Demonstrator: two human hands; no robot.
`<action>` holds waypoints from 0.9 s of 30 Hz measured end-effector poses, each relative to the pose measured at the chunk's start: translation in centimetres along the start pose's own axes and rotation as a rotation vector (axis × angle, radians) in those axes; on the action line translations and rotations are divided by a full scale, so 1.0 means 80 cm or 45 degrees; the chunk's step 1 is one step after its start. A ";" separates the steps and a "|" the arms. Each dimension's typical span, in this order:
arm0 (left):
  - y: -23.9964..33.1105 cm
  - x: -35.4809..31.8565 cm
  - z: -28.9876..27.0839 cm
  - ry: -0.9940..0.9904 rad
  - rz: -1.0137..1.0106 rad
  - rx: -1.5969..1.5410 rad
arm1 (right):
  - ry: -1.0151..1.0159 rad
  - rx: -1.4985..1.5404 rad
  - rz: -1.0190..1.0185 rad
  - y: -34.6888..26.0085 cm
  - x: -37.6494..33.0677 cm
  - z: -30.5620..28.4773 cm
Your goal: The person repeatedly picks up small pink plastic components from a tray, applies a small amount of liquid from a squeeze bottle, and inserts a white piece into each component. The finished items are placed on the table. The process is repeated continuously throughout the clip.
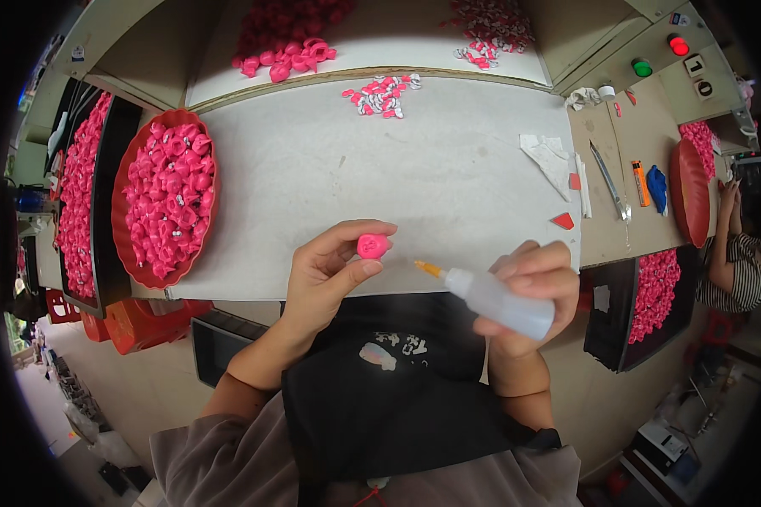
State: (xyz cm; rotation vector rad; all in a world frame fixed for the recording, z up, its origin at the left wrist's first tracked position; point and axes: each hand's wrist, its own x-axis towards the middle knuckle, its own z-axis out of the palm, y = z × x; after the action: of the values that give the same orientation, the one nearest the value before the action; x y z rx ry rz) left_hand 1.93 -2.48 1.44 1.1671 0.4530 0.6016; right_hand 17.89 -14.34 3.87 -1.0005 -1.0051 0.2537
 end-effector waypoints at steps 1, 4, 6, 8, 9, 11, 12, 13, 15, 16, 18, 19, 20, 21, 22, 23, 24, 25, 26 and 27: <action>0.000 -0.001 -0.002 -0.009 0.042 0.076 | -0.064 -0.050 -0.052 -0.004 -0.002 0.003; 0.002 -0.004 -0.006 -0.040 0.115 0.211 | -0.246 -0.254 -0.205 -0.005 -0.004 0.011; 0.003 -0.005 -0.008 -0.053 0.129 0.232 | -0.278 -0.318 -0.247 -0.003 -0.007 0.015; 0.001 -0.006 -0.009 -0.058 0.125 0.215 | -0.304 -0.366 -0.244 -0.003 -0.007 0.019; 0.001 -0.006 -0.010 -0.058 0.125 0.211 | -0.315 -0.388 -0.243 -0.003 -0.007 0.020; 0.000 -0.006 -0.011 -0.059 0.123 0.204 | -0.331 -0.419 -0.254 -0.004 -0.006 0.023; -0.002 -0.005 -0.011 -0.048 0.153 0.208 | -0.336 -0.434 -0.261 -0.004 -0.006 0.024; -0.005 -0.004 -0.011 -0.037 0.184 0.212 | -0.346 -0.447 -0.254 -0.005 -0.005 0.025; -0.007 -0.003 -0.011 -0.027 0.213 0.224 | -0.363 -0.474 -0.241 -0.006 -0.005 0.025; -0.007 -0.003 -0.011 -0.028 0.211 0.231 | -0.365 -0.481 -0.239 -0.006 -0.006 0.024; -0.005 -0.003 -0.011 -0.030 0.191 0.245 | -0.369 -0.494 -0.237 -0.006 -0.007 0.024; -0.003 -0.003 -0.011 -0.030 0.171 0.252 | -0.385 -0.503 -0.242 -0.006 -0.006 0.023; -0.001 -0.004 -0.010 -0.030 0.152 0.259 | -0.401 -0.513 -0.248 -0.007 -0.005 0.022; 0.000 -0.003 -0.010 -0.014 0.170 0.309 | -0.415 -0.525 -0.254 -0.009 -0.004 0.022; 0.002 -0.003 -0.009 0.001 0.187 0.358 | -0.426 -0.538 -0.248 -0.010 -0.004 0.021; 0.002 -0.003 -0.008 0.017 0.205 0.408 | -0.436 -0.551 -0.242 -0.012 -0.004 0.021; 0.001 -0.003 -0.008 0.026 0.242 0.452 | -0.446 -0.564 -0.236 -0.013 -0.004 0.021; 0.000 -0.002 -0.007 0.034 0.278 0.495 | -0.445 -0.560 -0.219 -0.014 -0.004 0.021; -0.001 -0.002 -0.007 0.042 0.315 0.539 | -0.443 -0.556 -0.203 -0.015 -0.003 0.021; -0.001 -0.002 -0.006 0.037 0.320 0.534 | -0.442 -0.552 -0.186 -0.016 -0.003 0.020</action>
State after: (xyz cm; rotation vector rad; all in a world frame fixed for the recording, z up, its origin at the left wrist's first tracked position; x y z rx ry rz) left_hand 1.53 -2.28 1.20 1.6325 0.4740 0.7634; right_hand 16.17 -14.22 4.98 -1.2931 -1.4844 0.0883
